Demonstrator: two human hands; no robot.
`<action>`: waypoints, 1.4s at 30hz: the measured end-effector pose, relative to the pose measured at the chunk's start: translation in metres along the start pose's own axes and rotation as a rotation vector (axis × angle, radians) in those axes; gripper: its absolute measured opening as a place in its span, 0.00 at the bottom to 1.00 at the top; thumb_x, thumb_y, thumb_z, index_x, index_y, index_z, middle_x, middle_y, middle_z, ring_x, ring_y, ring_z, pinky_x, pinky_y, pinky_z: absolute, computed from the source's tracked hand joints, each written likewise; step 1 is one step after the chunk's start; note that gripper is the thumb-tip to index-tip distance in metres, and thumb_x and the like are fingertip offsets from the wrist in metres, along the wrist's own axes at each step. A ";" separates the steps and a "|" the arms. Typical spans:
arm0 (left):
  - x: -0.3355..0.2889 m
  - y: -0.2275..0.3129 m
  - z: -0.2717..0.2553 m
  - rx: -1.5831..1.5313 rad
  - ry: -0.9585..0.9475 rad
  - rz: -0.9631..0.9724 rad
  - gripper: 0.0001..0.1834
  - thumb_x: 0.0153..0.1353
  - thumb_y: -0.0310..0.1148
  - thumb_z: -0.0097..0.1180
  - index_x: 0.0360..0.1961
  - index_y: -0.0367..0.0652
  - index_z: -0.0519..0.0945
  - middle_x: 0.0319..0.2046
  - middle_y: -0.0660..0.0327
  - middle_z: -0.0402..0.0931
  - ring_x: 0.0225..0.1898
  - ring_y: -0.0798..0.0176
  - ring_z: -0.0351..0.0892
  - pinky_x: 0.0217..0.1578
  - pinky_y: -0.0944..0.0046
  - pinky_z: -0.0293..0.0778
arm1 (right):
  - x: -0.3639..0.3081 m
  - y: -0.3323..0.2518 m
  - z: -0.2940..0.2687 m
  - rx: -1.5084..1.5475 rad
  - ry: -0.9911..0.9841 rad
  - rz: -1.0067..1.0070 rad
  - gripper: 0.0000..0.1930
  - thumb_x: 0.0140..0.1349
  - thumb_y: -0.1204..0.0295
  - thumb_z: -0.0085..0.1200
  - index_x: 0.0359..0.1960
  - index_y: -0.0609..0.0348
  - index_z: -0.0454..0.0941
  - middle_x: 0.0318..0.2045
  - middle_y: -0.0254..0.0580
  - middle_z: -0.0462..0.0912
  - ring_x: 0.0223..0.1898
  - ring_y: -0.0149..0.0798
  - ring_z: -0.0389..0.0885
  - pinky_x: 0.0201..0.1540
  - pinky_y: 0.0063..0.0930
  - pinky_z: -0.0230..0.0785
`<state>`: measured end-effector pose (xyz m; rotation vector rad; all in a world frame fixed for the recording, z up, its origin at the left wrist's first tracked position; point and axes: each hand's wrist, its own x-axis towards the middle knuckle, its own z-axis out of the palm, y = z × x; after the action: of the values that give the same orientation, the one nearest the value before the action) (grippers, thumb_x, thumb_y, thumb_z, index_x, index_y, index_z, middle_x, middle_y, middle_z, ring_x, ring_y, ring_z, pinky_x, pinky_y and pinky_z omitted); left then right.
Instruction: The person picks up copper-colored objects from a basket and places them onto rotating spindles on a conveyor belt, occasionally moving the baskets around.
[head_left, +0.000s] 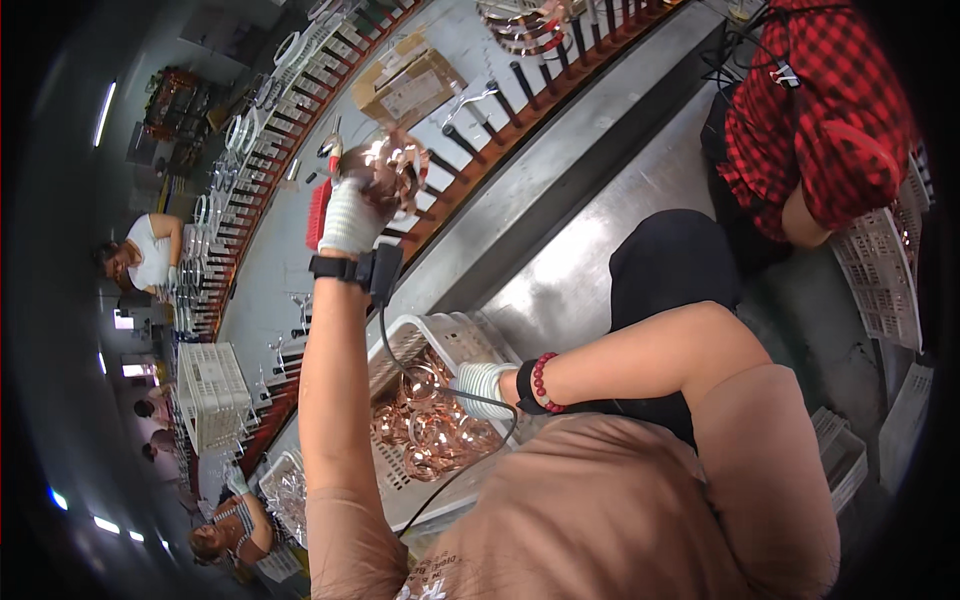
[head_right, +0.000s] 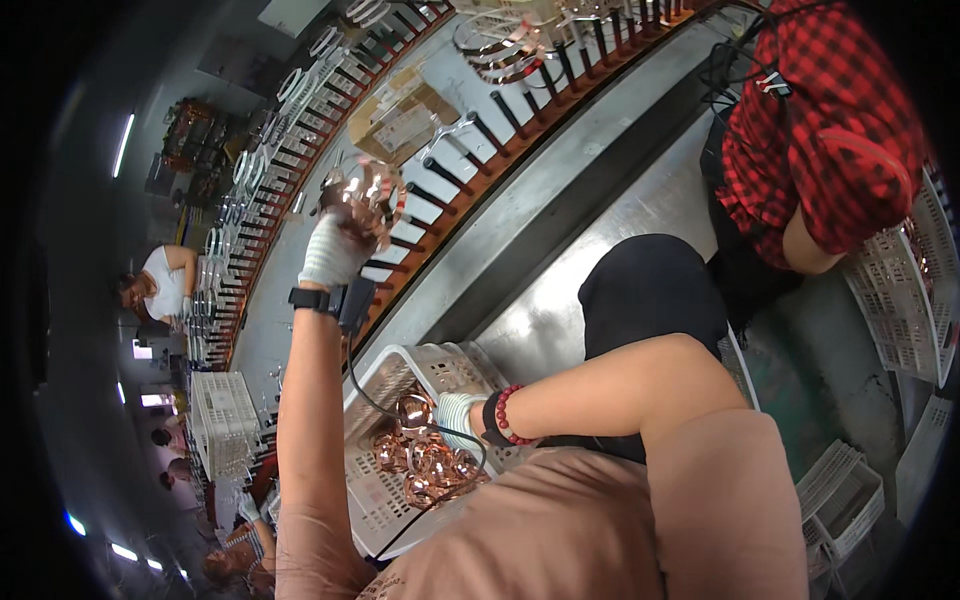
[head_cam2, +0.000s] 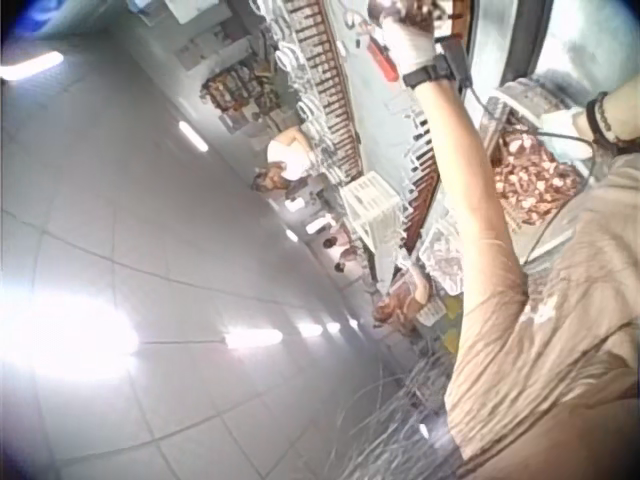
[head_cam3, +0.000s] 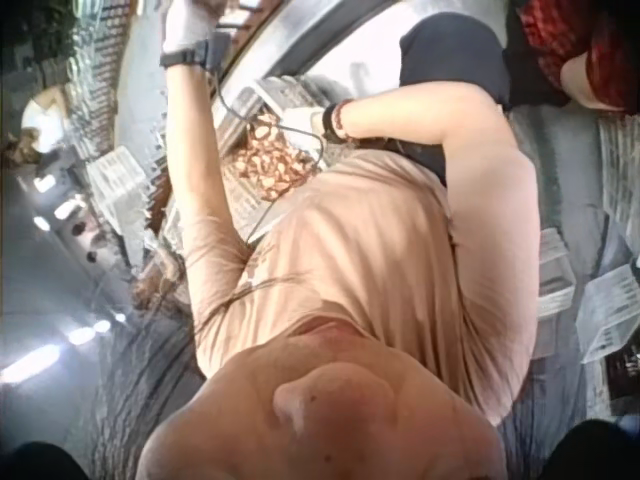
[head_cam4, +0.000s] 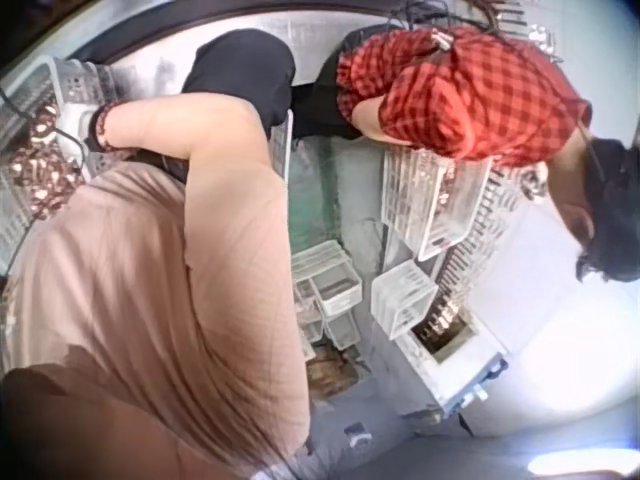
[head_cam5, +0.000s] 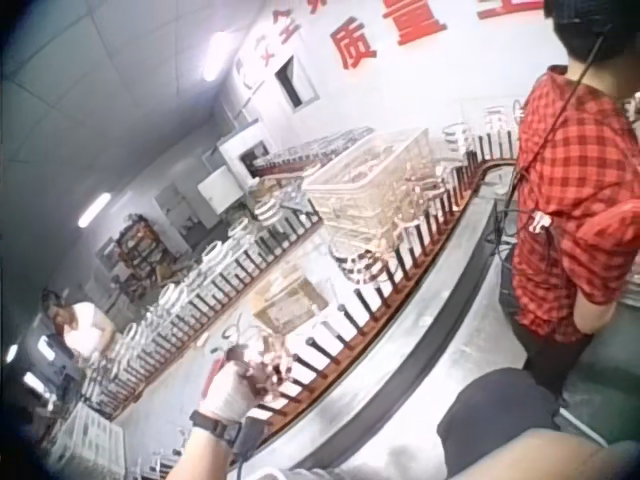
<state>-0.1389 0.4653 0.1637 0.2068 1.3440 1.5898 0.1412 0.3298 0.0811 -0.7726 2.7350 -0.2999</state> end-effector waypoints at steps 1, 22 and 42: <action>-0.015 -0.004 0.016 0.253 0.113 0.030 0.16 0.64 0.33 0.50 0.51 0.41 0.79 0.42 0.53 0.83 0.41 0.51 0.84 0.43 0.51 0.81 | -0.003 0.006 0.004 0.102 -0.024 0.023 0.11 0.64 0.67 0.53 0.38 0.50 0.89 0.40 0.35 0.87 0.42 0.41 0.85 0.42 0.36 0.77; -0.028 -0.054 0.153 0.137 -0.085 0.465 0.12 0.69 0.40 0.52 0.46 0.46 0.79 0.39 0.65 0.82 0.34 0.62 0.78 0.41 0.61 0.76 | 0.008 -0.001 0.013 -0.499 -0.050 -0.124 0.20 0.71 0.55 0.49 0.55 0.52 0.81 0.54 0.42 0.83 0.55 0.42 0.79 0.58 0.37 0.71; -0.117 -0.047 0.174 0.697 -0.335 0.627 0.18 0.68 0.33 0.54 0.57 0.39 0.78 0.43 0.61 0.81 0.43 0.70 0.79 0.46 0.69 0.76 | -0.017 -0.001 -0.005 -0.301 0.060 -0.091 0.12 0.65 0.67 0.55 0.46 0.51 0.87 0.48 0.32 0.87 0.51 0.39 0.84 0.53 0.37 0.74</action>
<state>0.0609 0.4839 0.2419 1.3664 1.5956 1.4014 0.1539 0.3380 0.0893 -0.9808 2.8430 0.0762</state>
